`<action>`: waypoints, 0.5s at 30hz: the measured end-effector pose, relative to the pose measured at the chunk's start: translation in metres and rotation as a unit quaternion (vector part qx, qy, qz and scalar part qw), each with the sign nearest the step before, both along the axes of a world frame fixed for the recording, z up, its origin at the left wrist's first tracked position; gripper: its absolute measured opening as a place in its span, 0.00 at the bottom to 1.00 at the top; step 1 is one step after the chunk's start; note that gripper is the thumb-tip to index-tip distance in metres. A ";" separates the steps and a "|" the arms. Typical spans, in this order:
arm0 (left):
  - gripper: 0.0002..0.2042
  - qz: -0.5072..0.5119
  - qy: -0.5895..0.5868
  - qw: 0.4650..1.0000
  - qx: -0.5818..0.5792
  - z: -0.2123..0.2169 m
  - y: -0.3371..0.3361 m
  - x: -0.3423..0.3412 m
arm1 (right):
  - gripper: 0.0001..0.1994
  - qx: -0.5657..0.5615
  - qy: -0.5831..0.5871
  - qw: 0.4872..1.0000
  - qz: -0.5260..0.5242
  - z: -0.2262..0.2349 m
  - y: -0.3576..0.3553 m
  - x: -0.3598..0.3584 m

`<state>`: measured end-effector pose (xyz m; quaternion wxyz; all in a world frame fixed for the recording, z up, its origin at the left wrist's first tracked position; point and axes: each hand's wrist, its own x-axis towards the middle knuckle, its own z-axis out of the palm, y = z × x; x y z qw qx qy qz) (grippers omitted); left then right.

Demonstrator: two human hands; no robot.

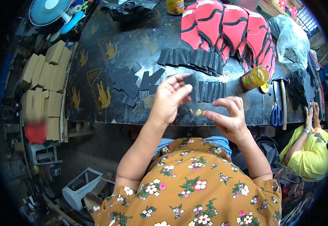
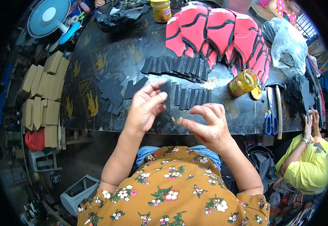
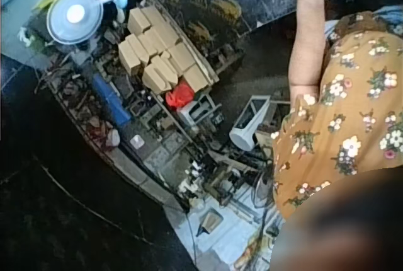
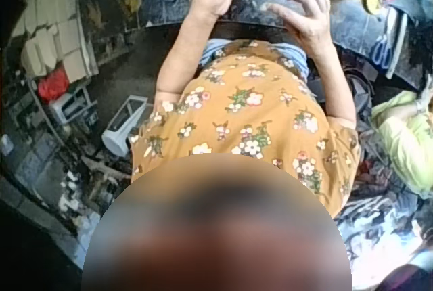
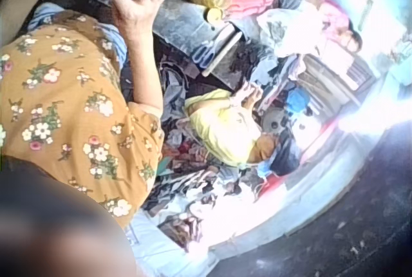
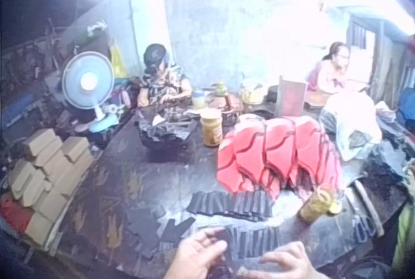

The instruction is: The person repeatedly picks small black rectangular pieces from a pile on a worktable, aligns them with other pieces, and places them into a growing stack. The person handles the pieces by hand without visible tools. The workspace contains red patterned items and cardboard boxes.

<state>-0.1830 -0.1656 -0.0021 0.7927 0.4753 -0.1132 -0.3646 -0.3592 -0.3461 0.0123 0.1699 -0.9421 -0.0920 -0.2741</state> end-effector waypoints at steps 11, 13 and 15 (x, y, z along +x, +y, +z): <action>0.15 0.042 -0.300 0.909 0.287 -0.032 0.037 0.065 | 0.23 0.155 0.011 0.973 -0.168 -0.051 -0.019 -0.020; 0.14 0.078 -0.347 0.889 0.288 -0.038 0.028 0.062 | 0.23 0.168 0.017 0.971 -0.168 -0.057 -0.020 -0.021; 0.14 0.083 -0.388 0.869 0.296 -0.040 0.022 0.059 | 0.23 0.165 0.011 0.972 -0.167 -0.059 -0.021 -0.021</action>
